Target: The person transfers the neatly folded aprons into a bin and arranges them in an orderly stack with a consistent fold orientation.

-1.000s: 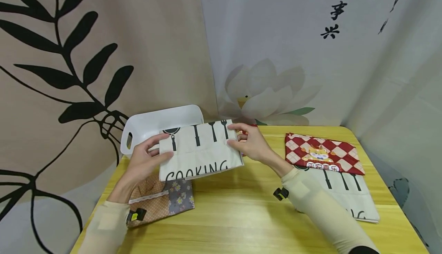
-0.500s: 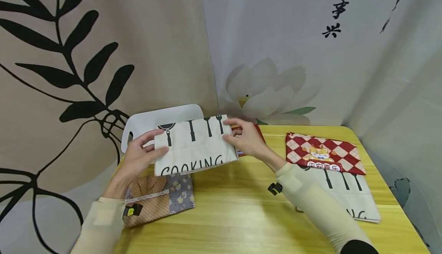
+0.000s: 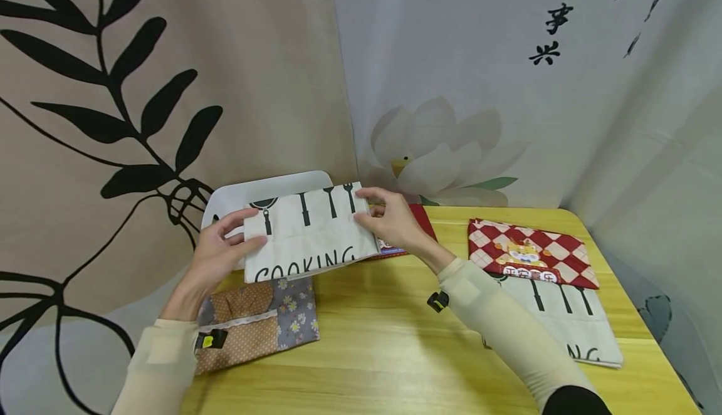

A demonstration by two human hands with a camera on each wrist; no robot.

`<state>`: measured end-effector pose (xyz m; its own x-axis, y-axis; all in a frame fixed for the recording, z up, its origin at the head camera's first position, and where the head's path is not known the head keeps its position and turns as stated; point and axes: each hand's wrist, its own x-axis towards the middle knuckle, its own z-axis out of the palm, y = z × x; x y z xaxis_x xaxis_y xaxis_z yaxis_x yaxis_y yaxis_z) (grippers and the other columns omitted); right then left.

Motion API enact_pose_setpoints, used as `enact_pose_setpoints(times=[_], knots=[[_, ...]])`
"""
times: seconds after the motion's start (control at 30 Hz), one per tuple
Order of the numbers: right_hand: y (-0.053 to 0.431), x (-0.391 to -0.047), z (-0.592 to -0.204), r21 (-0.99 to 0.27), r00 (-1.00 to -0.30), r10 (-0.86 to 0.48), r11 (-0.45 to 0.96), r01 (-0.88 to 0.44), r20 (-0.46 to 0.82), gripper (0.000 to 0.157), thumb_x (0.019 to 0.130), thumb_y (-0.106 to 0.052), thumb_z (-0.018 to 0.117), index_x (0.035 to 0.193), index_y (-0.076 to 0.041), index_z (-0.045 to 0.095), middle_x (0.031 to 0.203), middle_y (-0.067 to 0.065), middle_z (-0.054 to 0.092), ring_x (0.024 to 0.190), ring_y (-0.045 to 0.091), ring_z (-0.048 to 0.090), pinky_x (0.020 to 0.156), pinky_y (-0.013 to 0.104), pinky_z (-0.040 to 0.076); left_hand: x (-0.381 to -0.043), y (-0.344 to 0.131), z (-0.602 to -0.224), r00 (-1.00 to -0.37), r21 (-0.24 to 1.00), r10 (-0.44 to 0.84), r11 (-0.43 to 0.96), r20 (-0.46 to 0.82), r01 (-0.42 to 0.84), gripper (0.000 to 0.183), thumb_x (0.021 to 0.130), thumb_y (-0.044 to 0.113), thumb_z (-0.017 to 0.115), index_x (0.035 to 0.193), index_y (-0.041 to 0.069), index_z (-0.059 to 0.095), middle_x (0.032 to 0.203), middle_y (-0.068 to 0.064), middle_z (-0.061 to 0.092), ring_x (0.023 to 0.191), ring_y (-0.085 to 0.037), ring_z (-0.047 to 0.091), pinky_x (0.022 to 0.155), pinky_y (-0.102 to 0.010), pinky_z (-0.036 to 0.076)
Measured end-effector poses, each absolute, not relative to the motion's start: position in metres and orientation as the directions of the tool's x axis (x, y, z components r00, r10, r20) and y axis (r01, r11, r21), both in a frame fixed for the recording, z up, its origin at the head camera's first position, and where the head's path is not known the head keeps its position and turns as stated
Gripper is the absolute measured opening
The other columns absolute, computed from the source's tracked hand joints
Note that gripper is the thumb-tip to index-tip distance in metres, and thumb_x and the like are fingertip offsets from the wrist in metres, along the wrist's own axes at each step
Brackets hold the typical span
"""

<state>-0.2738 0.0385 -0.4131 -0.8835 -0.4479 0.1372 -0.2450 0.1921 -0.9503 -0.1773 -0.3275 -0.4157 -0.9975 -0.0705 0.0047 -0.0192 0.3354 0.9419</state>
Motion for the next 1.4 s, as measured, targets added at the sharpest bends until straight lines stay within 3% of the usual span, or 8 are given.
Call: enact_pose_setpoints(times=[0.1,0.2,0.53,0.77,0.9,1.03,1.23,1.4], knots=[[0.034,-0.275,-0.412,-0.948,-0.886,-0.447,0.208,-0.240,0.126,0.053,0.104,-0.009,0.080,0.154,-0.010,0.065,0.141,0.020,0.074,0.095,0.017,0.076,0.073,0.029,0.067,-0.177,-0.331,-0.416,-0.997,0.942,-0.079,0.334,0.003,-0.024,0.069,0.102,0.016,0.087,0.164,0.012,0.057,0.157,-0.008,0.057,0.108,0.002,0.078,0.084,-0.026,0.070],[0.030,-0.277,-0.411,-0.943,-0.888,-0.444,0.229,-0.240,0.118,0.052,0.104,-0.012,0.081,0.154,-0.011,0.066,0.141,0.018,0.075,0.096,0.019,0.078,0.074,0.030,0.069,-0.178,-0.334,-0.416,-0.997,0.942,-0.081,0.335,-0.002,-0.029,0.070,0.102,0.017,0.086,0.165,0.012,0.056,0.162,-0.014,0.054,0.108,0.002,0.077,0.084,-0.027,0.070],[0.016,-0.282,-0.406,-0.926,-0.895,-0.432,0.285,-0.248,0.106,0.052,0.104,-0.013,0.082,0.153,-0.012,0.066,0.098,0.016,0.082,0.079,0.016,0.070,0.064,0.033,0.067,-0.184,-0.347,-0.416,-0.994,0.939,-0.102,0.339,-0.032,-0.065,0.073,0.102,0.019,0.086,0.167,0.013,0.054,0.167,-0.013,0.050,0.107,0.002,0.076,0.084,-0.027,0.070],[0.006,-0.288,-0.404,-0.914,-0.899,-0.425,0.317,-0.254,0.103,0.053,0.104,-0.015,0.083,0.154,-0.013,0.066,0.112,0.016,0.082,0.084,0.017,0.071,0.067,0.028,0.066,-0.187,-0.356,-0.417,-0.994,0.930,-0.106,0.364,-0.021,-0.058,0.073,0.103,0.020,0.085,0.168,0.011,0.053,0.166,-0.013,0.050,0.111,0.003,0.074,0.087,-0.023,0.068],[-0.002,-0.291,-0.404,-0.897,-0.898,-0.425,0.346,-0.274,0.110,0.054,0.105,-0.016,0.082,0.155,-0.012,0.065,0.120,0.017,0.080,0.087,0.018,0.071,0.069,0.026,0.065,-0.188,-0.361,-0.417,-0.992,0.916,-0.126,0.393,-0.029,-0.076,0.074,0.104,0.023,0.085,0.169,0.013,0.051,0.171,-0.017,0.048,0.133,-0.021,0.072,0.091,-0.018,0.063],[-0.010,-0.295,-0.404,-0.886,-0.904,-0.414,0.373,-0.277,0.108,0.054,0.105,-0.016,0.082,0.156,-0.012,0.065,0.125,0.016,0.078,0.087,0.018,0.071,0.068,0.024,0.063,-0.190,-0.367,-0.417,-0.987,0.900,-0.154,0.423,-0.042,-0.104,0.077,0.103,0.027,0.086,0.171,0.016,0.050,0.176,-0.018,0.045,0.156,-0.048,0.054,0.095,-0.010,0.056],[-0.019,-0.304,-0.405,-0.885,-0.906,-0.407,0.372,-0.280,0.116,0.051,0.104,-0.014,0.082,0.153,-0.010,0.067,0.123,0.018,0.080,0.090,0.019,0.073,0.069,0.027,0.065,-0.195,-0.373,-0.415,-0.983,0.899,-0.173,0.418,-0.063,-0.131,0.079,0.104,0.032,0.085,0.172,0.019,0.048,0.174,-0.018,0.046,0.158,-0.048,0.052,0.091,-0.013,0.061],[-0.025,-0.310,-0.406,-0.880,-0.899,-0.418,0.369,-0.299,0.130,0.051,0.104,-0.014,0.082,0.153,-0.008,0.068,0.125,0.019,0.080,0.100,0.021,0.076,0.078,0.031,0.068,-0.196,-0.378,-0.414,-0.980,0.885,-0.180,0.440,-0.081,-0.154,0.083,0.103,0.037,0.085,0.174,0.021,0.045,0.179,-0.019,0.041,0.162,-0.048,0.046,0.091,-0.008,0.056]])
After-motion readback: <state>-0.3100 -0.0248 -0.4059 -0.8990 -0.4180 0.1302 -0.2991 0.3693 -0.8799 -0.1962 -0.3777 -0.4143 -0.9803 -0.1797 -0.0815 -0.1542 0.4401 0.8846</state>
